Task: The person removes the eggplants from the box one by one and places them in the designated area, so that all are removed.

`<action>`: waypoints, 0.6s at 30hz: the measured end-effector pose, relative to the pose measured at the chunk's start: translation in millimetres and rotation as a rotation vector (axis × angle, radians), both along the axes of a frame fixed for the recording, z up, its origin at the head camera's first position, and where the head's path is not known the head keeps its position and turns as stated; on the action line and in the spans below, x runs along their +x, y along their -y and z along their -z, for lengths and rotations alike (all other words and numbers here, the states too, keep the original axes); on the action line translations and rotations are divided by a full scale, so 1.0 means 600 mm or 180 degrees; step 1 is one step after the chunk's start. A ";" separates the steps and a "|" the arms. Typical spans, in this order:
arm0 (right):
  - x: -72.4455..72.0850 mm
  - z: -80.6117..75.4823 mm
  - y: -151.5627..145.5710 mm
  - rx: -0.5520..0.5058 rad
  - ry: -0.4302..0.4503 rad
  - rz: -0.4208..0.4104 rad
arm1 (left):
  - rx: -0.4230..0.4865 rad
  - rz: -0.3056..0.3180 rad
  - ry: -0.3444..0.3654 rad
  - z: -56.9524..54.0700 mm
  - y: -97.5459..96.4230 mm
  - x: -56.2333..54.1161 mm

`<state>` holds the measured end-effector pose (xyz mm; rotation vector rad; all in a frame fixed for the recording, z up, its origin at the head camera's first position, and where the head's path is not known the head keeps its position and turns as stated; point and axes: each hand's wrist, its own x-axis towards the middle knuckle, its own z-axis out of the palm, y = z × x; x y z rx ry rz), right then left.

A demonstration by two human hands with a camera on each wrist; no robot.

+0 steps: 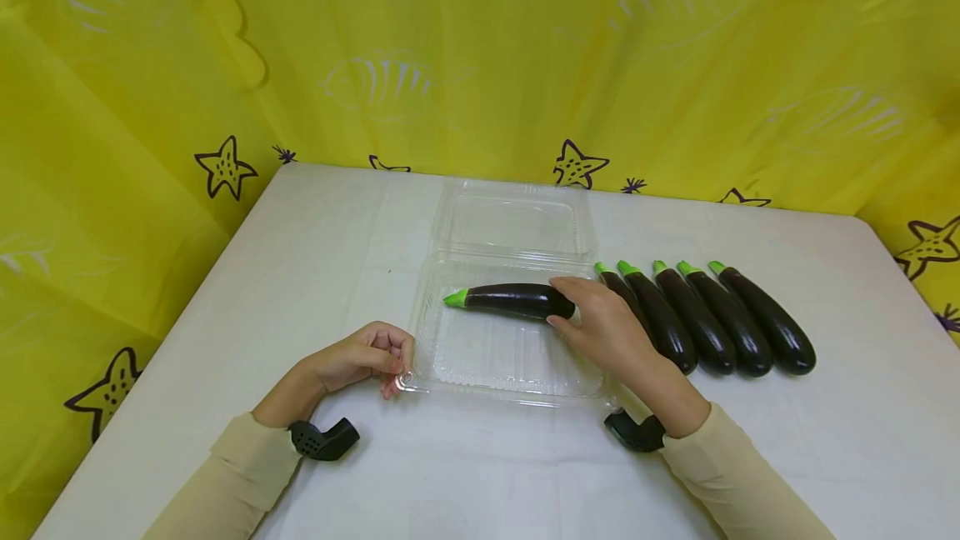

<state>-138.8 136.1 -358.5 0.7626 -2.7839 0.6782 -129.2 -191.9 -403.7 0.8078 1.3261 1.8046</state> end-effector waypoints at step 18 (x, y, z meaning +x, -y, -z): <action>-0.008 0.005 0.013 0.0341 0.0032 -0.0052 | -0.0015 -0.0015 -0.0013 0.000 0.001 0.000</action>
